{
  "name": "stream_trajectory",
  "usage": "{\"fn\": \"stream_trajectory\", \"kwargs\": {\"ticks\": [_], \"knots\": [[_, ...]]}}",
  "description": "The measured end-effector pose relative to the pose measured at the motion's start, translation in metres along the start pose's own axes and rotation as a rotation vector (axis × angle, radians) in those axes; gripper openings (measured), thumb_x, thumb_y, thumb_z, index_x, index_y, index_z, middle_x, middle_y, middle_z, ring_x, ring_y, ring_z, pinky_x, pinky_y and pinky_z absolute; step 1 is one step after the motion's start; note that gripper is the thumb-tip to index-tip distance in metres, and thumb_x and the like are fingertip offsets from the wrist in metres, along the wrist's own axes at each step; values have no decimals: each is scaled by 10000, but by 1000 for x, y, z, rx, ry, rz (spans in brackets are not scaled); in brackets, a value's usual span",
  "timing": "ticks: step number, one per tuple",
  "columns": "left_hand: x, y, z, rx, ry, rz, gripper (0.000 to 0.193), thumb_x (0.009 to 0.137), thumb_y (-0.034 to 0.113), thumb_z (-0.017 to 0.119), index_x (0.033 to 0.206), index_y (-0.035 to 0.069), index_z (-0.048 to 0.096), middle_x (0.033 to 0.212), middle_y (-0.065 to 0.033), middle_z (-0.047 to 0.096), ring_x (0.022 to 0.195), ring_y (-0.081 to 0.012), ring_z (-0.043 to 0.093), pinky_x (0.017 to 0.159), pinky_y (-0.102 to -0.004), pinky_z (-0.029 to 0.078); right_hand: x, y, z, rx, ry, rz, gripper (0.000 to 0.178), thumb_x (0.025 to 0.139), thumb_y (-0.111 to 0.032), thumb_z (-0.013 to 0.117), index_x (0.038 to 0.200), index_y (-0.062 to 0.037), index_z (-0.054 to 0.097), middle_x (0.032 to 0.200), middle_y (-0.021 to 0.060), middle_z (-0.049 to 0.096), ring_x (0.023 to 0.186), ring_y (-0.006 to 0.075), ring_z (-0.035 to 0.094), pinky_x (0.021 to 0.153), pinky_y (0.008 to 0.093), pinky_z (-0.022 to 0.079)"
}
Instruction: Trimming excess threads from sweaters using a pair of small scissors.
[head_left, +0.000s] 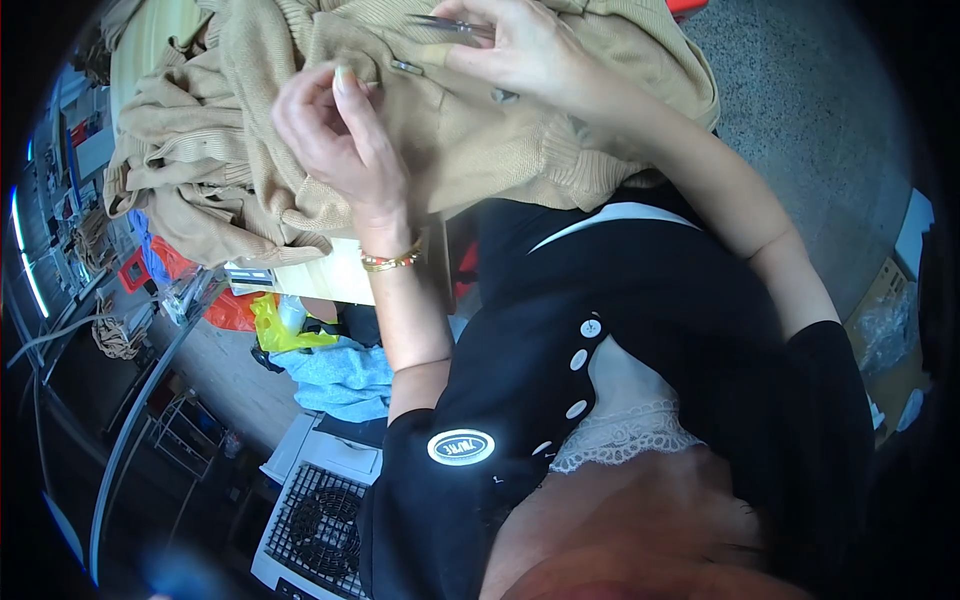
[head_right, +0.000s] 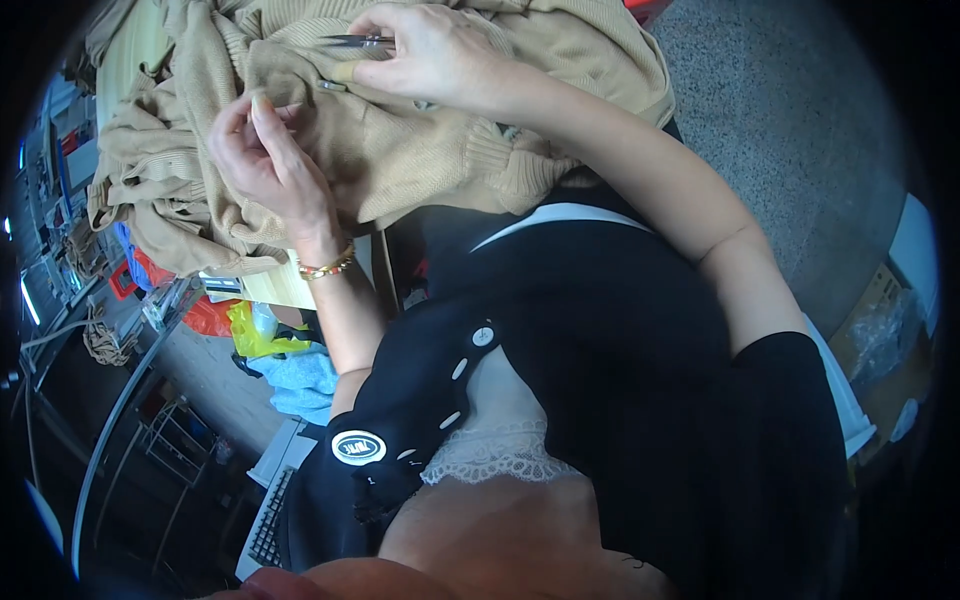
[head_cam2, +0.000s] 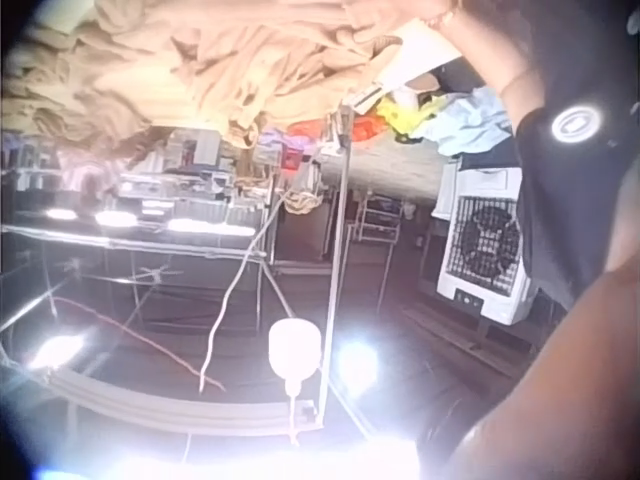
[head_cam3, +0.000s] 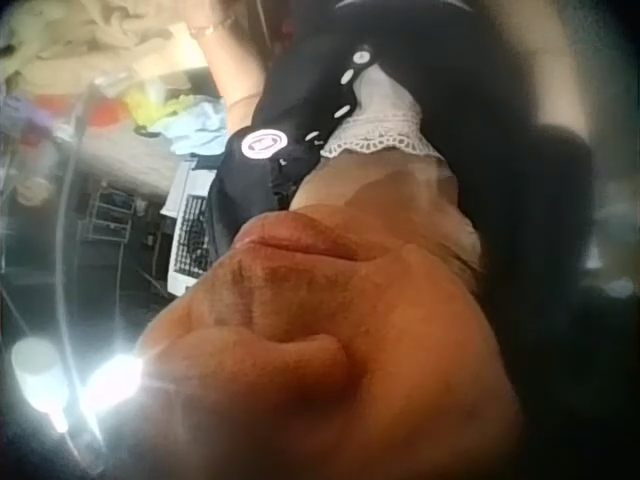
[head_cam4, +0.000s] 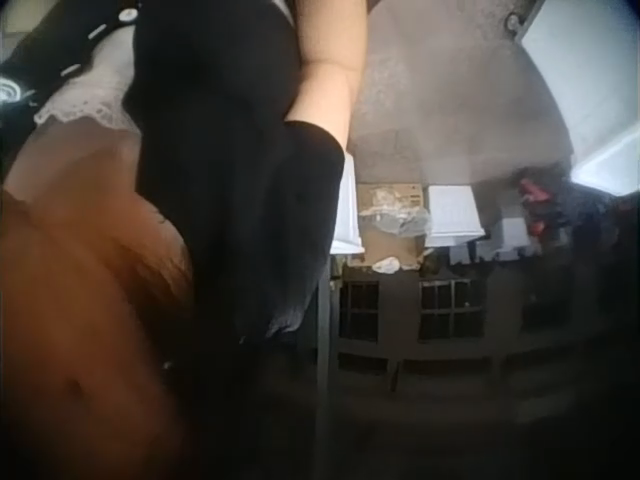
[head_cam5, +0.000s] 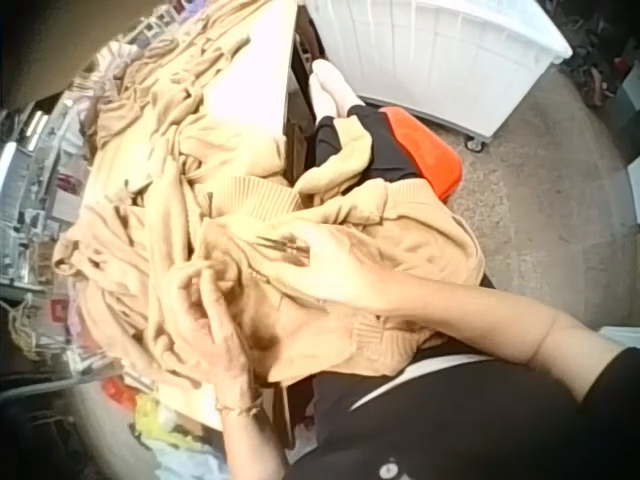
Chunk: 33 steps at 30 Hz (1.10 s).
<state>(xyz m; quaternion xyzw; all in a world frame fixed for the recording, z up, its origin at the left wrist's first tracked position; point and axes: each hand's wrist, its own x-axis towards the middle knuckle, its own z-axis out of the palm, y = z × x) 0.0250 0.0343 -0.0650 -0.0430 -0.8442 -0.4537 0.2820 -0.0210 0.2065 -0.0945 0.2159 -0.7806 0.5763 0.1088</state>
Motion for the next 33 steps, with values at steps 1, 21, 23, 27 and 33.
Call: {"fn": "stream_trajectory", "kwargs": {"ticks": [1,21,23,27,33], "knots": [[15,8,-3,224,-2,57,219,949,131,624,1106,-9,562,1105,-118,490,769,-132,617,635,-220,512,2,9,5,-23,-56,85,310,849,-272,676,1059,-47,647,849,78,658,783,216,655,683,320,515],[0,43,-103,410,-240,-493,185,817,22,641,1000,26,669,674,2,519,608,-76,460,572,-233,407,-23,0,-99,444,-803,400,90,851,-101,700,846,-49,627,705,-66,528,607,12,437,588,199,374],[-4,44,-96,668,-379,-492,193,819,73,668,1010,42,670,688,-59,566,623,-145,540,610,-287,458,-38,-3,-92,424,-890,507,109,835,-101,708,835,-26,628,731,-52,541,640,15,439,585,206,372],[4,81,-71,690,-373,-435,190,822,98,694,1006,50,690,770,-84,618,680,-171,603,629,-302,480,-63,0,-82,276,-884,455,138,807,-101,715,867,1,644,725,-18,536,630,43,416,573,229,356],[-5,92,-27,457,-545,-228,160,869,68,641,1012,16,690,949,-113,658,765,-222,657,722,-306,520,-73,-1,-80,196,-873,384,148,803,-104,702,889,7,655,634,-11,462,567,63,377,532,248,327]]}}
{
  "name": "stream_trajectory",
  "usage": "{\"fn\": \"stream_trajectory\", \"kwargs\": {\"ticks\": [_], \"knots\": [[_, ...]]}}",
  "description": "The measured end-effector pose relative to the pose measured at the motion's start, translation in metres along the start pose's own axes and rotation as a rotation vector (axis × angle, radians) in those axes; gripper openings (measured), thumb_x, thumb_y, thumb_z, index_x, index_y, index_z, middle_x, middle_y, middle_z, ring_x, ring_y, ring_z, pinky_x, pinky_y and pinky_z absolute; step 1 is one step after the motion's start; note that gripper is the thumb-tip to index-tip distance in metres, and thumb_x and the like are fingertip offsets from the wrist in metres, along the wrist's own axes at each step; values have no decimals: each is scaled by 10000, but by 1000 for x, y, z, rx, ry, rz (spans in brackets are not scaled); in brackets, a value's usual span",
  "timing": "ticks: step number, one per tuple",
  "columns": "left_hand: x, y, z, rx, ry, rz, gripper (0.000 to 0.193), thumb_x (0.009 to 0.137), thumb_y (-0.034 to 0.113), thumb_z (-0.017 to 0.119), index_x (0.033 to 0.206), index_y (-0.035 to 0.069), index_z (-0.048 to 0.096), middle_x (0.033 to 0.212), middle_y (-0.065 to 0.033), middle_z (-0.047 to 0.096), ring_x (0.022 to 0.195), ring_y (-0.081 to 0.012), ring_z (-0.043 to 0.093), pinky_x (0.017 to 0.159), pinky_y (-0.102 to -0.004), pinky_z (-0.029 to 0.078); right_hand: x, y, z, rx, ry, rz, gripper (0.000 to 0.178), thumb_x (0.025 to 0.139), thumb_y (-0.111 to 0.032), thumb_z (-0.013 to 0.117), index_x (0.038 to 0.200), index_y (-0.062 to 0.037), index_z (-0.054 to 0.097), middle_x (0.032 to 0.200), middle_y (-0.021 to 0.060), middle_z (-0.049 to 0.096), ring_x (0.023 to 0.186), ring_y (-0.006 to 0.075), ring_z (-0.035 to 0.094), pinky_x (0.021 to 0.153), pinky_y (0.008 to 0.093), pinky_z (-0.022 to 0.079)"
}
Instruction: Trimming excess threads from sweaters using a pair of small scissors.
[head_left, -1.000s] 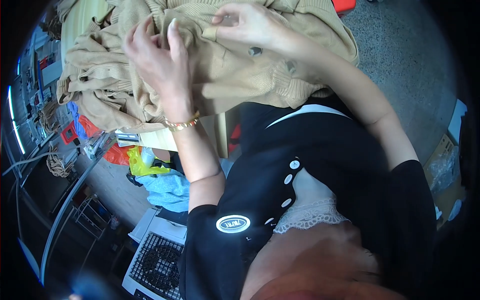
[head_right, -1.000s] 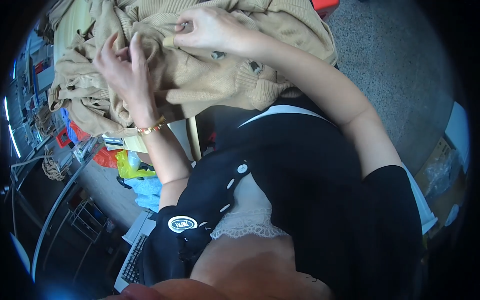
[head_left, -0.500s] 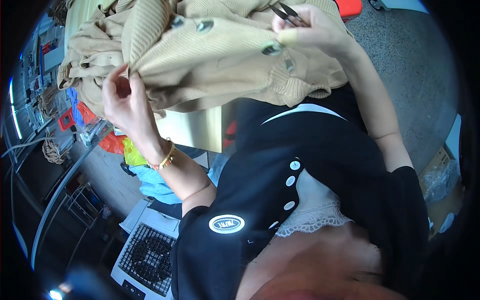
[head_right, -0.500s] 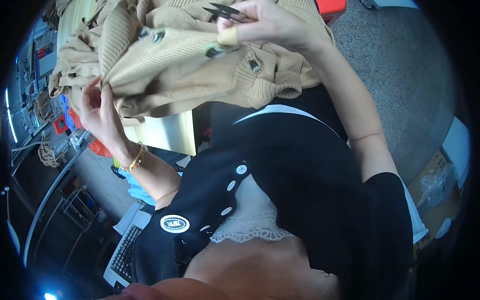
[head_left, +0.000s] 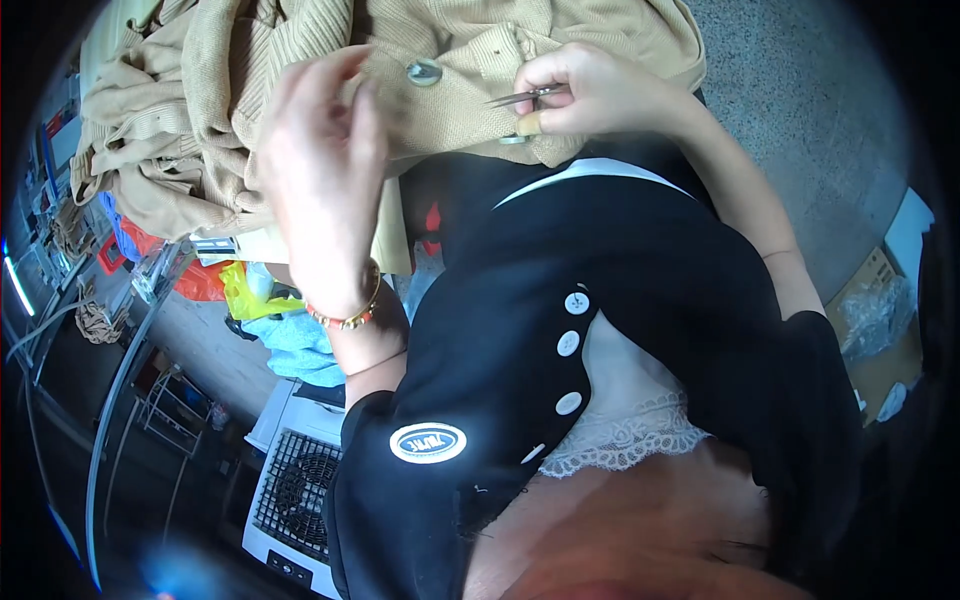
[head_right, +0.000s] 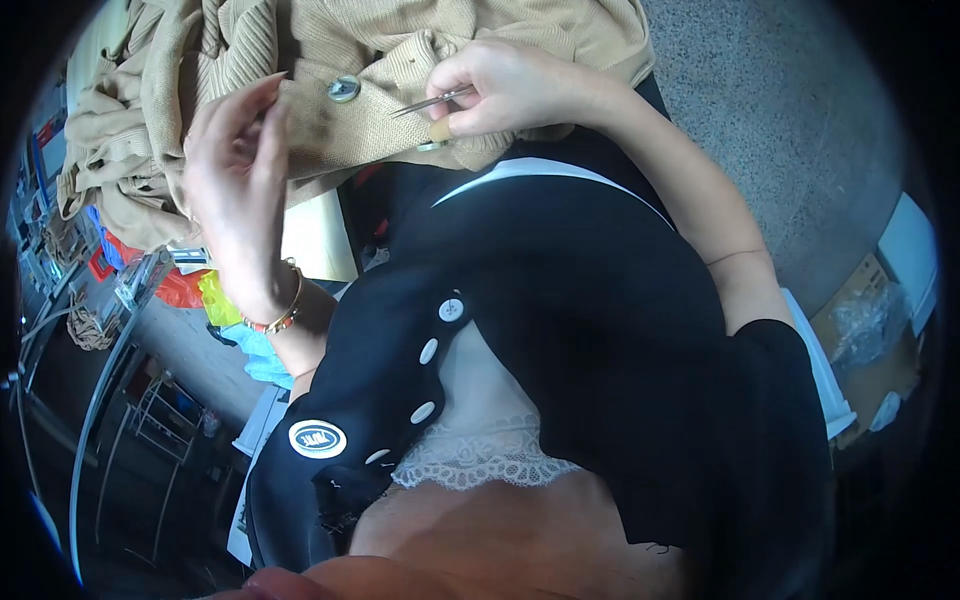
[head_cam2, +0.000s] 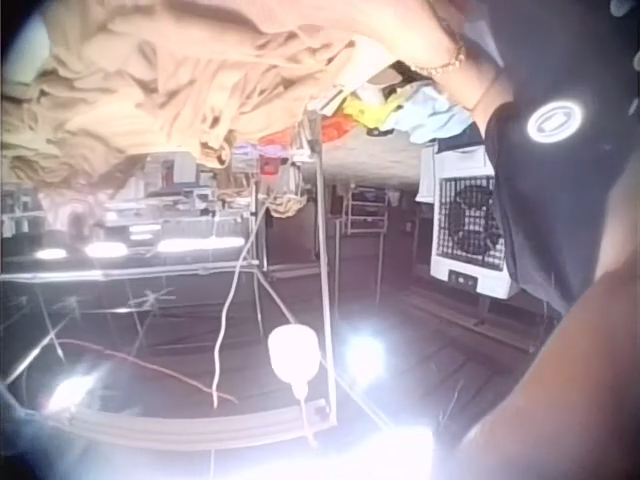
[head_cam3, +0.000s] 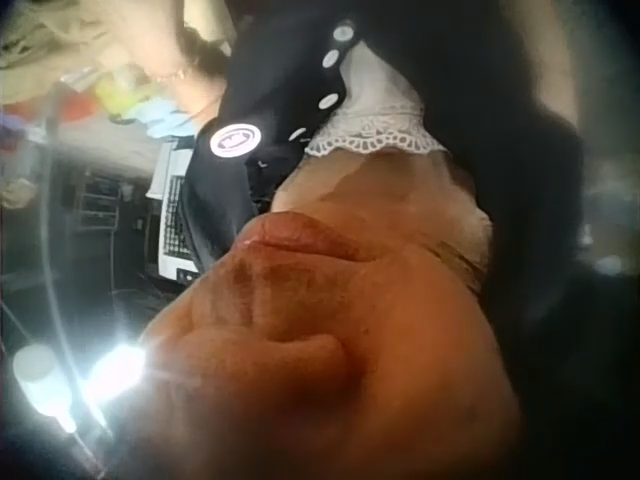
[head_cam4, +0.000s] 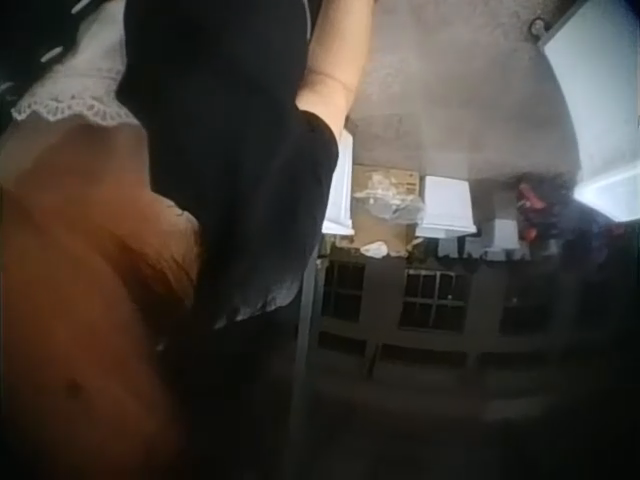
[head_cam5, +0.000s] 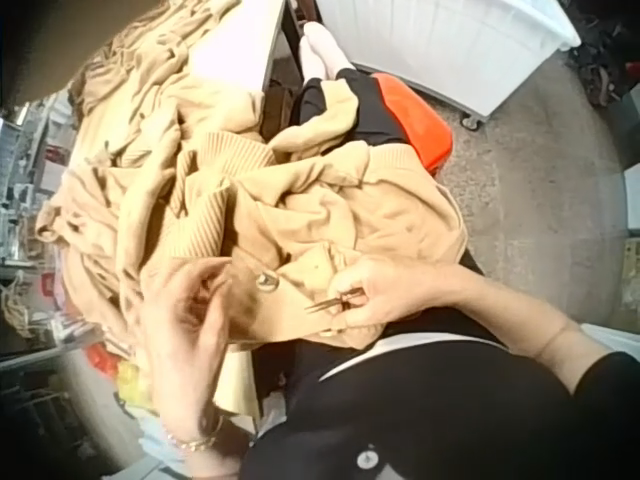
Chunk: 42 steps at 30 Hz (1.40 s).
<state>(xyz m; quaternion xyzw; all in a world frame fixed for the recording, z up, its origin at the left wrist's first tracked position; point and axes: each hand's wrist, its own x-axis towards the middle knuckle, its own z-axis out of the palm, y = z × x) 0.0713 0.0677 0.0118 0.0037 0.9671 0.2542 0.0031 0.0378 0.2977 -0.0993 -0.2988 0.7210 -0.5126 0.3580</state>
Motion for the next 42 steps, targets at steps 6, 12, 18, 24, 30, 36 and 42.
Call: {"fn": "stream_trajectory", "kwargs": {"ticks": [6,12,18,24,30,36,42], "knots": [[10,-36,23,23,-164,112,165,885,54,611,1025,3,681,1001,-159,637,875,-307,646,816,-369,508,0,3,4,-32,3,-27,118,800,-93,706,847,6,662,576,-30,396,539,61,348,507,255,299],[-3,-39,27,39,-35,101,181,886,94,641,1042,8,674,1009,-163,609,916,-306,629,831,-363,506,7,-1,2,71,50,-14,138,822,-112,711,916,-13,692,611,-47,469,550,42,378,506,236,303],[-12,-41,42,22,24,-5,208,870,169,679,1034,41,692,1009,-148,606,918,-298,625,827,-386,505,58,0,-1,234,453,-396,233,881,-198,653,926,30,674,809,69,678,698,110,570,611,310,457],[-16,-41,49,43,42,16,225,900,183,635,1079,76,718,975,-122,541,902,-277,590,807,-387,492,81,-12,-7,10,148,196,333,853,-285,686,760,34,685,605,138,624,559,165,582,538,348,448],[-15,-42,52,8,97,10,210,905,213,636,1049,100,737,947,-108,547,895,-267,593,795,-377,486,83,-4,6,148,438,-78,260,818,-248,717,890,2,723,753,98,716,644,152,647,613,307,505],[-13,-39,55,-11,108,-26,203,909,226,630,1037,117,743,948,-93,555,892,-258,596,787,-373,485,86,3,0,186,348,67,283,816,-191,718,1022,2,709,808,69,721,711,124,652,664,270,512],[-8,-31,59,-71,109,-134,269,818,329,735,984,119,758,914,-75,563,852,-242,608,766,-369,488,91,-7,1,305,412,-22,248,845,-112,697,1028,55,687,832,78,713,742,118,648,672,252,511]]}}
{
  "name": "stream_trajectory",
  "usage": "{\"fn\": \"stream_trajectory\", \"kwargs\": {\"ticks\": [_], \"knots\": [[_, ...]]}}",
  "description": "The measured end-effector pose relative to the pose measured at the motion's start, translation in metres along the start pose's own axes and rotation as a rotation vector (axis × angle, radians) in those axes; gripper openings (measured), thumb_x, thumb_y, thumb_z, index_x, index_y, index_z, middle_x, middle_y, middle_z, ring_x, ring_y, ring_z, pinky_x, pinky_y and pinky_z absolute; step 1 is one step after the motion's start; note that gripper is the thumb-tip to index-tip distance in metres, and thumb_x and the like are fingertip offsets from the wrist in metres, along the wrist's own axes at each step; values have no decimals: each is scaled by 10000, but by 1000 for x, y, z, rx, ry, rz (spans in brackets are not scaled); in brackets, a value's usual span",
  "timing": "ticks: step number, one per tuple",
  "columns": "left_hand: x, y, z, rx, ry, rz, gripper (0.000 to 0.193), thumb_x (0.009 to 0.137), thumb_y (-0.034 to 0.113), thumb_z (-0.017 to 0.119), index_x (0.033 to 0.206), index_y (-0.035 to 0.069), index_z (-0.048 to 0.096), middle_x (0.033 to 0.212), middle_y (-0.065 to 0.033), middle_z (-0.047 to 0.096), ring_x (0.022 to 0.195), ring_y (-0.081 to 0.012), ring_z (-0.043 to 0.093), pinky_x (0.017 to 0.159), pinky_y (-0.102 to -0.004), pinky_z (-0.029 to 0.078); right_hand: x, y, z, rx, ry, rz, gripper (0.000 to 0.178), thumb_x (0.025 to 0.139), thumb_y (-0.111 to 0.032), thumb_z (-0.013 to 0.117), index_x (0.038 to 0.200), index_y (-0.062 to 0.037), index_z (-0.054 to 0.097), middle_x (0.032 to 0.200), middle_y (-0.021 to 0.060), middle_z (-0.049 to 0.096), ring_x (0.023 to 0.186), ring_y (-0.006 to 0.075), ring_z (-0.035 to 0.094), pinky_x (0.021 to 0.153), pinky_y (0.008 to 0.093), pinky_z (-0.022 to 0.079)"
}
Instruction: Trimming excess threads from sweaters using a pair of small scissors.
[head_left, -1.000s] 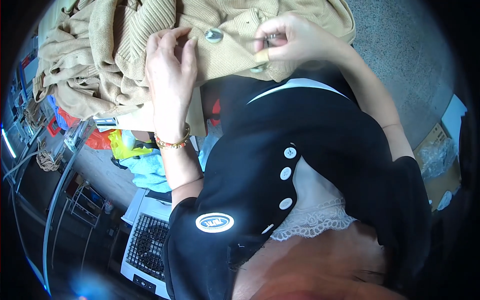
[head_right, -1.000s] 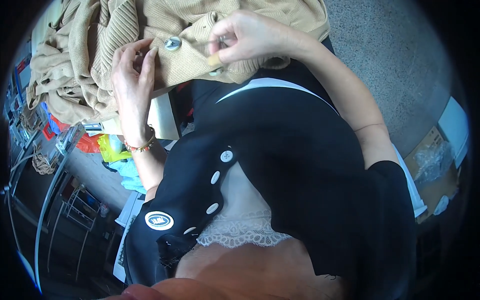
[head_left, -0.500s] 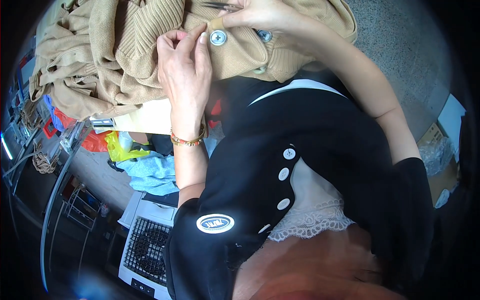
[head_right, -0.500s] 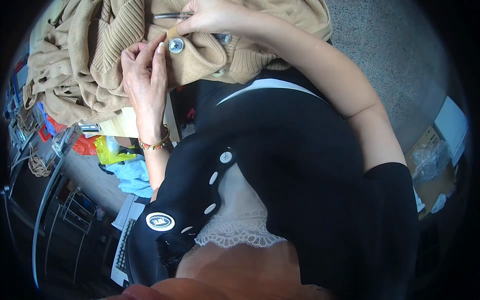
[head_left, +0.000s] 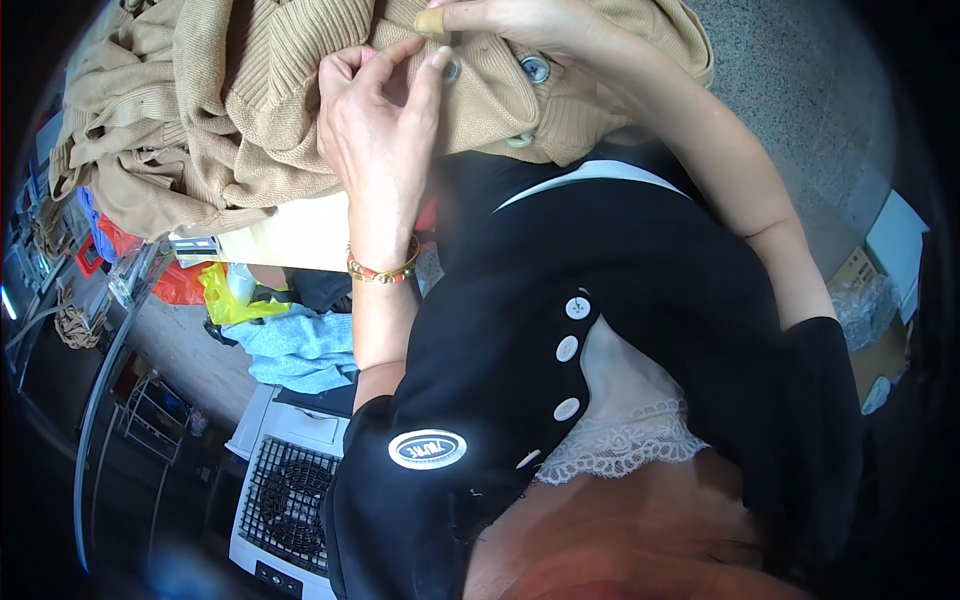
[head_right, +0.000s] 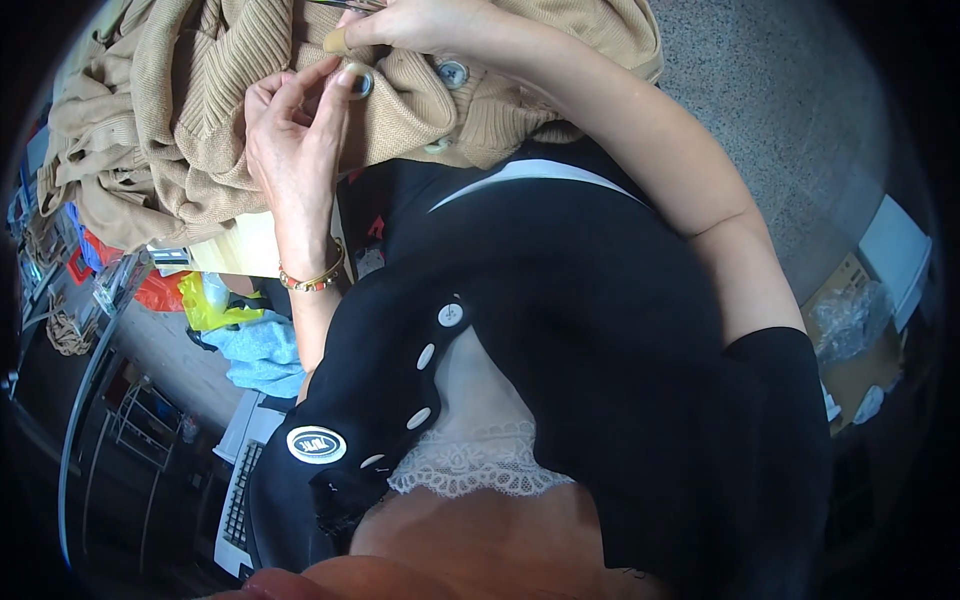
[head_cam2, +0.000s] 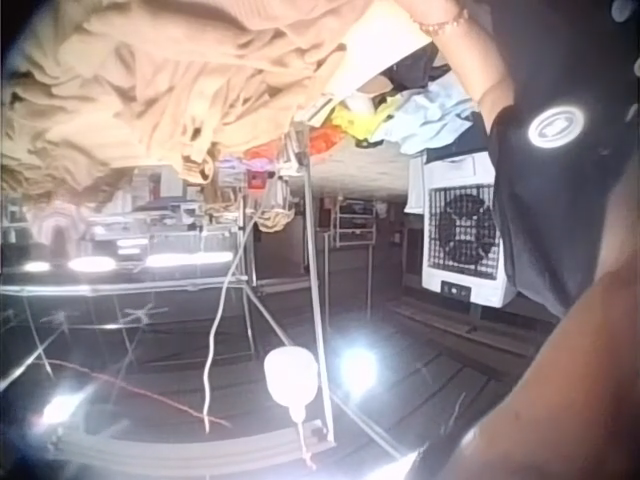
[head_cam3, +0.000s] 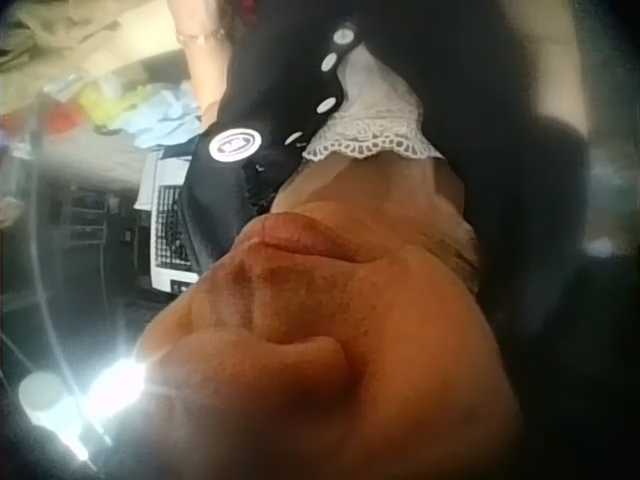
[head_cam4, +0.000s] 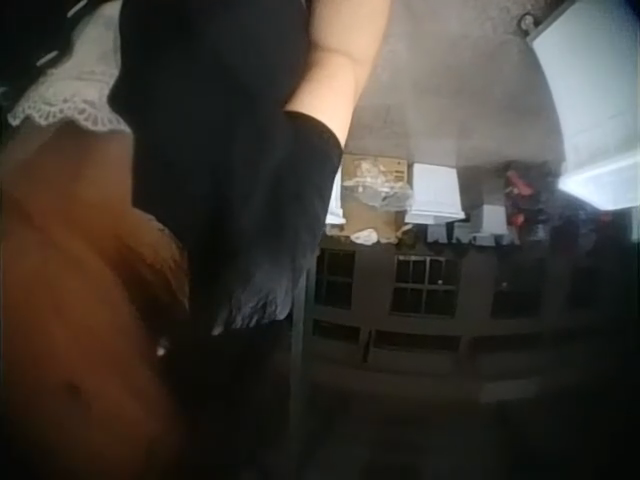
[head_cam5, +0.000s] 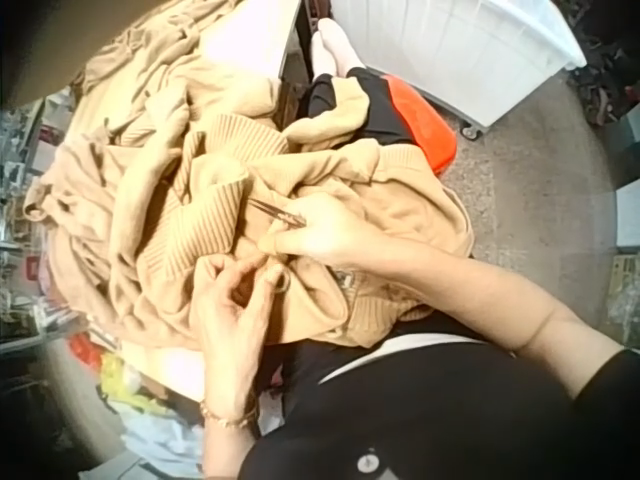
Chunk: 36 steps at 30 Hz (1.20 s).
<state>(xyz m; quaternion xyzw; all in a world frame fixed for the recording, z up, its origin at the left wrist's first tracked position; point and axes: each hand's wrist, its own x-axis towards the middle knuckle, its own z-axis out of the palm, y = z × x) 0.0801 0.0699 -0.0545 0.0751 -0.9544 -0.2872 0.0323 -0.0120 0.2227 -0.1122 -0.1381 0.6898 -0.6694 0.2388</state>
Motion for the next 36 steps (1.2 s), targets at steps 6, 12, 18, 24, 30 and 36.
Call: {"fn": "stream_trajectory", "kwargs": {"ticks": [6,12,18,24,30,36], "knots": [[2,0,10,60,96,-16,260,758,353,781,834,106,759,875,-46,578,791,-227,615,721,-366,490,-4,-25,7,173,-82,65,229,874,-74,676,1050,73,668,830,89,706,762,116,655,680,251,528],[2,-8,14,-102,127,-15,209,769,296,784,801,94,743,882,-50,592,784,-217,615,714,-357,487,-1,-6,-1,183,-109,41,197,873,-92,681,1001,57,678,794,52,690,736,100,639,658,241,515],[-1,-13,12,-271,104,-15,161,835,193,751,869,40,714,911,-35,612,703,-128,576,668,-270,471,-10,-4,-16,5,-62,-33,201,892,-110,655,1022,42,680,777,3,642,678,62,552,595,233,449],[1,-20,8,-528,44,-119,141,877,134,723,907,3,680,814,-20,629,681,-57,540,646,-206,453,-26,-27,-4,254,-108,-31,246,907,-121,650,1096,34,675,868,26,688,781,76,597,684,222,470],[1,-22,8,-653,41,-159,111,901,103,701,907,-5,675,800,-6,651,725,-36,556,664,-186,461,-20,-10,-7,37,-265,121,210,868,-103,687,1046,8,703,918,51,717,843,99,633,762,246,498],[1,-23,12,-738,62,-135,93,905,78,693,931,-9,669,821,-3,652,744,-42,569,682,-180,469,-16,2,0,145,-344,107,189,835,-117,720,983,0,710,858,40,705,818,83,616,734,238,494]]}}
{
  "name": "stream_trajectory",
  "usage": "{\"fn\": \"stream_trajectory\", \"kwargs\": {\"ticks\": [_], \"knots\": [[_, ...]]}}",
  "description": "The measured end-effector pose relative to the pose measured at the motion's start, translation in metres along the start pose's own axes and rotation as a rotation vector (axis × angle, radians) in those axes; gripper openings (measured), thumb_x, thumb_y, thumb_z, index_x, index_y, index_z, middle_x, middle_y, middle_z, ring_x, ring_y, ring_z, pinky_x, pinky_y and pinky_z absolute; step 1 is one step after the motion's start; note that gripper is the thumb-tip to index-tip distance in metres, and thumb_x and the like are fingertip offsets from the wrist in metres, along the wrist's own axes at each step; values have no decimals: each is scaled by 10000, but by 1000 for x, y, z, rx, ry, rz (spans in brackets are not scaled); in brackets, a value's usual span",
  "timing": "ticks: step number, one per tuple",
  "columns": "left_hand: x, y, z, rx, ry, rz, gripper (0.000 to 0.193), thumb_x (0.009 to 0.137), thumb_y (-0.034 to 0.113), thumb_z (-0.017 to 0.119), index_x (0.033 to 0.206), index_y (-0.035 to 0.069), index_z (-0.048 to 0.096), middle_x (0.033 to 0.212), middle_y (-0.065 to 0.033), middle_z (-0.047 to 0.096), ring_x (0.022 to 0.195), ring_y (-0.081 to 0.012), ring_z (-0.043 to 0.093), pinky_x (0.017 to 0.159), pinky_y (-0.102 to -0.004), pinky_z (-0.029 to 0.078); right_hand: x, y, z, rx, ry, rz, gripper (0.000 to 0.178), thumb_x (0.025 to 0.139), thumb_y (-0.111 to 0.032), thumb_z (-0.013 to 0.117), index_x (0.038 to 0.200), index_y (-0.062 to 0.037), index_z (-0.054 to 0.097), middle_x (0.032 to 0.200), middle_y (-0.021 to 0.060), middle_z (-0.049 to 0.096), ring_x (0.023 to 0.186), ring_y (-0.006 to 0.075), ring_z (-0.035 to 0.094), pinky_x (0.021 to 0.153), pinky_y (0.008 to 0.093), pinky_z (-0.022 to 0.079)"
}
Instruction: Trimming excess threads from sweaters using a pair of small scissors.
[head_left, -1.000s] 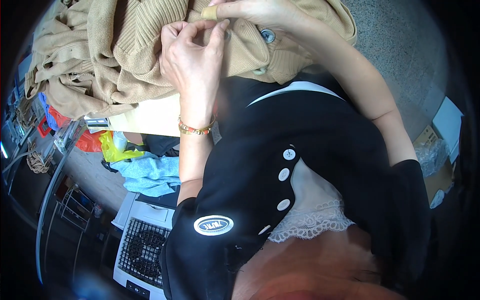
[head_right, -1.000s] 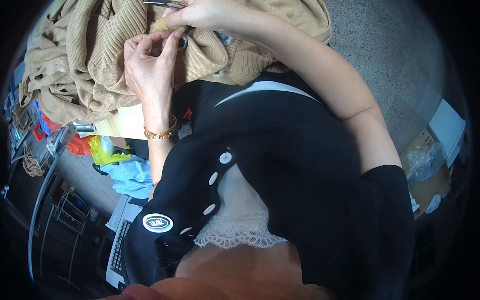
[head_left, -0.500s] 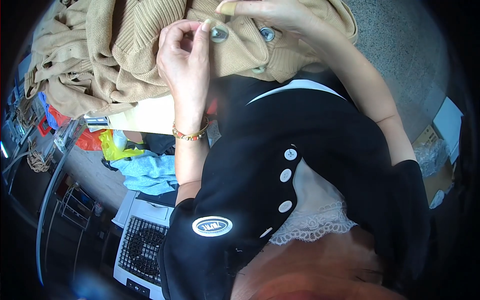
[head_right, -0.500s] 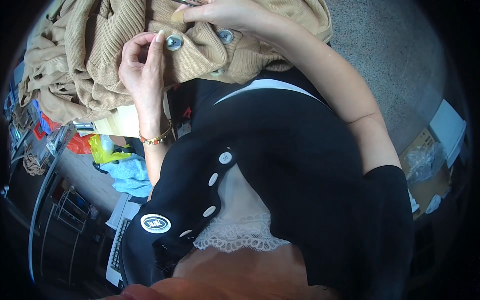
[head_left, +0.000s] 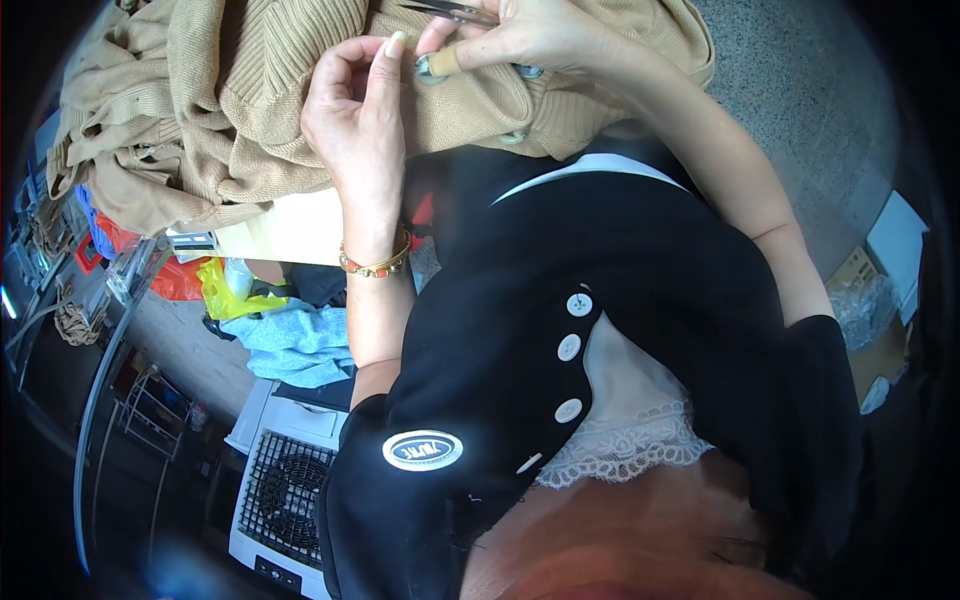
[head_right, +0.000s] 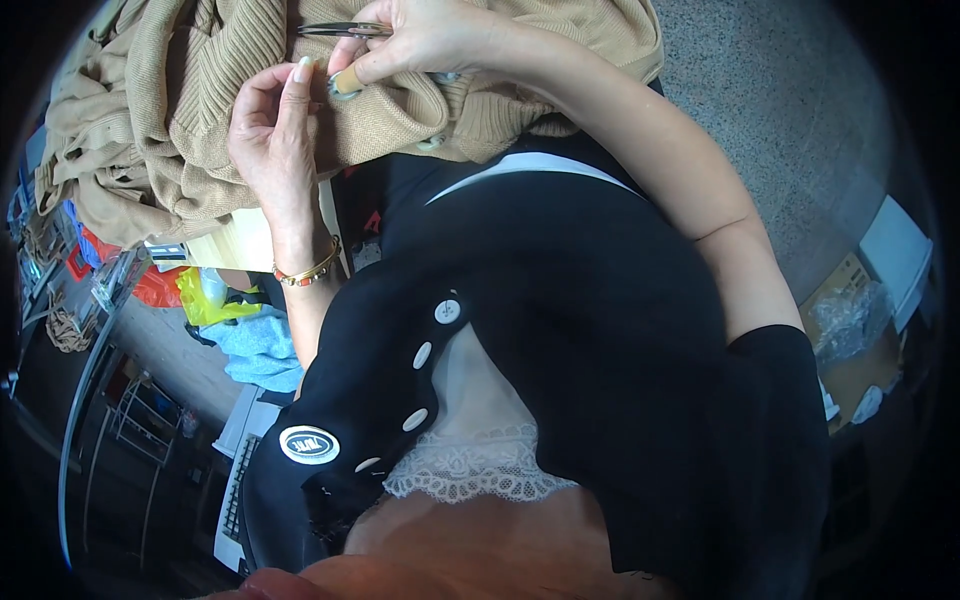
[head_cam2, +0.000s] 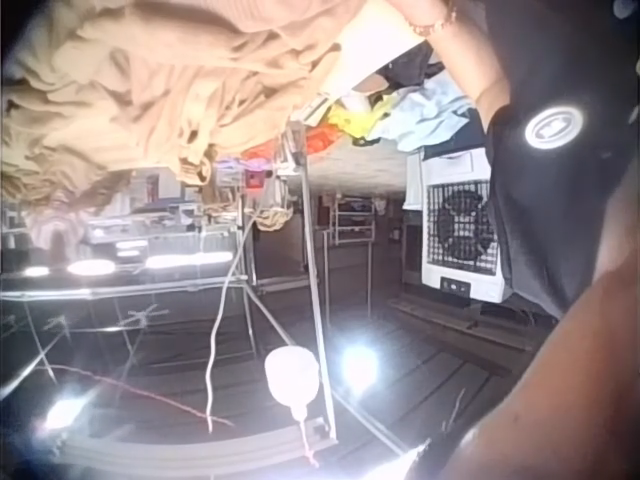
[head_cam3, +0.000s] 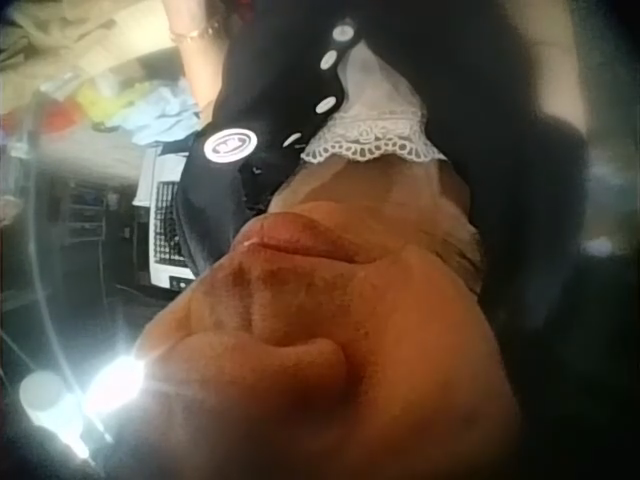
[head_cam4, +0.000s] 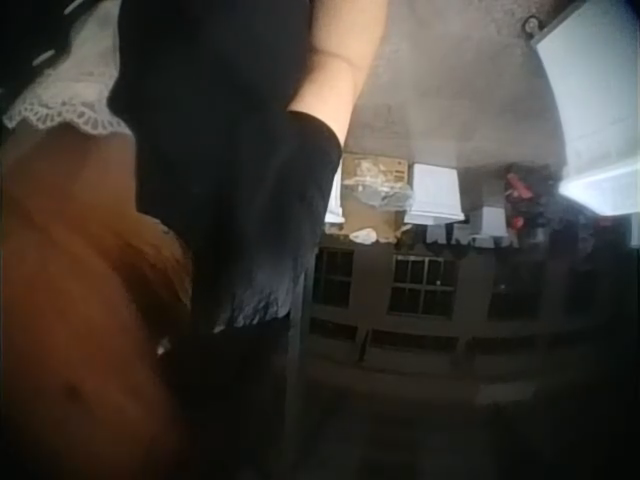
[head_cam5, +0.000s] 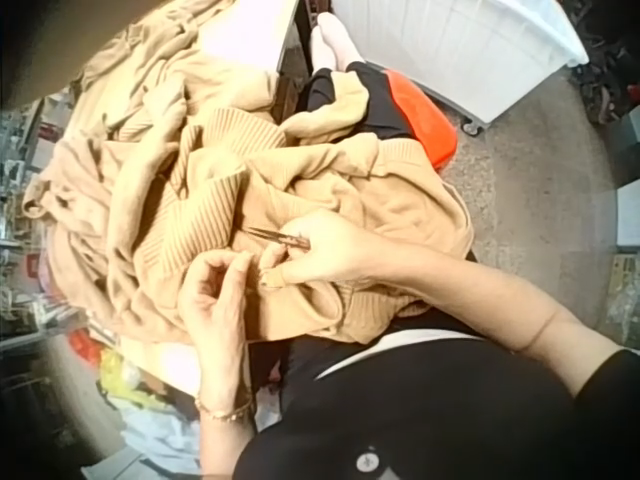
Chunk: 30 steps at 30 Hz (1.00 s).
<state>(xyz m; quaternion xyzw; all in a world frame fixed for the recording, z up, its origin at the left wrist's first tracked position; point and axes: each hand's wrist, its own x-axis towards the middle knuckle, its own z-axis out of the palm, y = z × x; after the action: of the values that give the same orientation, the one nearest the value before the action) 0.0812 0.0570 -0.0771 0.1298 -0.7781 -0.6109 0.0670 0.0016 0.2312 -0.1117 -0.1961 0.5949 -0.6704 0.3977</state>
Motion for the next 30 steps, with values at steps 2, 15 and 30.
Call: {"fn": "stream_trajectory", "kwargs": {"ticks": [2,15,30], "knots": [[0,0,0,-13,1,-9,92,906,74,690,934,-11,668,820,-3,650,748,-44,572,687,-179,471,0,3,2,54,15,-53,175,824,-122,735,953,-6,712,833,31,694,785,79,606,713,237,486],[-3,4,2,-13,26,1,146,942,129,650,969,-9,685,925,-34,672,800,-67,591,737,-211,485,16,-5,4,123,43,14,128,853,-102,705,883,22,706,794,68,689,749,108,630,673,260,510],[3,2,-11,74,-151,92,148,867,118,731,954,-2,730,999,-74,646,942,-133,605,829,-247,464,10,-38,2,150,51,-17,142,889,-109,676,940,24,674,805,49,657,728,102,604,664,227,483]]}}
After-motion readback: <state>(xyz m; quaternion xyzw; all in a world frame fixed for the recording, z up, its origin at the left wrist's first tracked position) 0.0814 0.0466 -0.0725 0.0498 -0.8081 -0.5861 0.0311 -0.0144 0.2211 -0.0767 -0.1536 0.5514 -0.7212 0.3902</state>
